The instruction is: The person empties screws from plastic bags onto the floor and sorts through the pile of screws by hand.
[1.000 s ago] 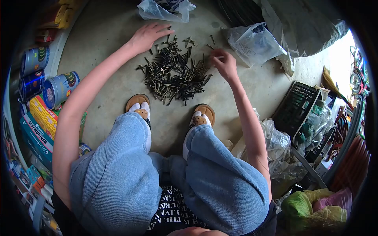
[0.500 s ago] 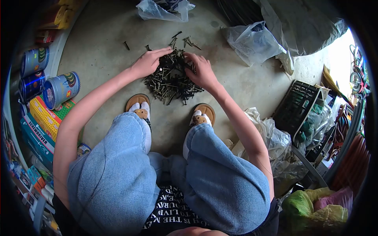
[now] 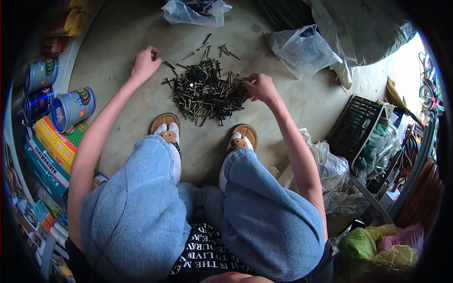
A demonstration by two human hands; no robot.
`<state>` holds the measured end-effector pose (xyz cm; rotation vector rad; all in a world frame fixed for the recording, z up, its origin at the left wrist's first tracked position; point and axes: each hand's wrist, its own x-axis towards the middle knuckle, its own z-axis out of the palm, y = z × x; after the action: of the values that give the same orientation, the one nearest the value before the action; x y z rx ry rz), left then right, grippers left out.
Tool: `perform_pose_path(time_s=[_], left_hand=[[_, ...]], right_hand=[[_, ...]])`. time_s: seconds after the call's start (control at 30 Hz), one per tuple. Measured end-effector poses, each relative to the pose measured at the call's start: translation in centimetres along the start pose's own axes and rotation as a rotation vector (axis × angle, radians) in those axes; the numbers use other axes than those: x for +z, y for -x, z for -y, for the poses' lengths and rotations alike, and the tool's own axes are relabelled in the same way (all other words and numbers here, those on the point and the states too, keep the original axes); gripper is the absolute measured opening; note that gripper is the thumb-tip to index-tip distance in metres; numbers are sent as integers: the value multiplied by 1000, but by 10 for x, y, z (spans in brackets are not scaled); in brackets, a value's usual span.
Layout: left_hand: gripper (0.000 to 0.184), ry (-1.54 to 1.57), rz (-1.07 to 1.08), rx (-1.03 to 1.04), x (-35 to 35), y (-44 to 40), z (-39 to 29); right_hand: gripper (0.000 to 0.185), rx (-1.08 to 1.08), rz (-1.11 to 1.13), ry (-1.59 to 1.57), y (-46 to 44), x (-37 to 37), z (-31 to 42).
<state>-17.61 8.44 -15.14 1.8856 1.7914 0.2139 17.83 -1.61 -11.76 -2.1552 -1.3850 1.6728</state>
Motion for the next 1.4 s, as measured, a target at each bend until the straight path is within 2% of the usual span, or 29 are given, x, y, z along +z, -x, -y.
perform_pose_path(time_s=[0.07,0.13,0.27,0.37,0.43,0.47,0.53,0.6,0.67,0.73,0.8,0.83,0.93,0.97,1.1,1.2,1.27,1.3,1.4], left_hand=[[34,126,50,5,6,8,-14],[29,215,66,45,15,16,-30],[27,309,166,150,29,33,-57],[25,253,148,210,34,40,-61],[22,512,267,177,30,39,-59],[22,512,267,177,28,38,-59],[20,644,341,31,23,33,-56],[20,724,395,19,25,26,-51],[21,864,418,-52,25,24,-51],[23,866,432,-69,25,24,-51],[22,867,446,-54,25,26,-52],[22,868,446,-53,27,25,-50],[23,837,463,-25,27,27,-52],[24,851,503,-57,23,28,-56],[27,991,581,-98,15,34,-66],[26,1027,596,-95,11,36,-71],[26,1038,606,-84,7,37,-76],[26,1049,618,-74,5,37,-79],[27,1099,653,-74,-4,40,-92]], right_hand=[[25,-38,-57,-77,2,14,3],[27,-258,-246,39,-1,26,4],[34,-327,-215,-29,3,32,8],[34,-408,-161,-71,2,37,7],[34,-444,-84,-158,4,37,10],[35,-477,-6,-246,6,37,13],[34,-470,46,-345,7,35,22],[33,-462,100,-444,6,30,28],[33,-522,6,-248,-1,21,31],[33,-505,-2,-205,-3,17,29],[36,-544,-61,61,-5,20,22],[36,-563,-68,92,-2,26,19],[32,-586,-176,152,6,44,12],[24,-513,-73,101,5,46,13],[19,-571,-111,122,7,51,11],[17,-493,-78,77,10,42,13],[17,-474,-107,-187,6,35,15],[17,-474,-106,-186,5,31,15],[20,-420,194,-731,8,15,25]])
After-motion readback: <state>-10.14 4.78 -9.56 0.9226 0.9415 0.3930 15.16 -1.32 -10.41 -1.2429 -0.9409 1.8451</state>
